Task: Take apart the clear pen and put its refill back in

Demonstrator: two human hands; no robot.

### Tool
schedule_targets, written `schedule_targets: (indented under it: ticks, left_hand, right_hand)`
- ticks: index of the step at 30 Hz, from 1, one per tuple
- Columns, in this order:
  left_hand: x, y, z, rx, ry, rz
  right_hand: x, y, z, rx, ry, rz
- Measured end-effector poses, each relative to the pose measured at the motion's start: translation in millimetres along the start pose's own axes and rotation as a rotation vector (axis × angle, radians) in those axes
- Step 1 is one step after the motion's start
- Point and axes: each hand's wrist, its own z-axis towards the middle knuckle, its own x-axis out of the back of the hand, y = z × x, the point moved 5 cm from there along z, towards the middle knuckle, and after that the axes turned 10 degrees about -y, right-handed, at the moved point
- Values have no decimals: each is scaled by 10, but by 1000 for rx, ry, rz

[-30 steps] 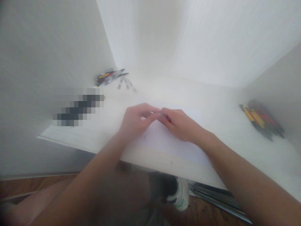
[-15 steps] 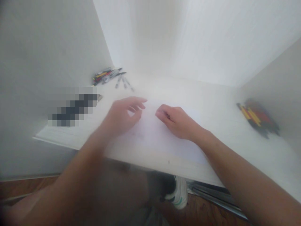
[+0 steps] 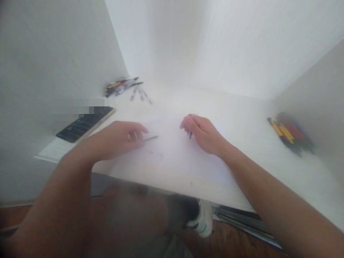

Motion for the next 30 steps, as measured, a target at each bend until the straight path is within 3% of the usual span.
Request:
schedule_targets:
  ticks: [9,16,30]
  left_hand:
    - [-34,77,29,2,-25,57]
    - [-100,79,61,-113,68,26]
    - [-248,127,130,-172,113,74]
  right_hand:
    - [-3,-8,-9,7,-2,-109]
    - [-11,-7,-13,-76,-42,-124]
    - [-4,-31,-11,-59,-41,-134]
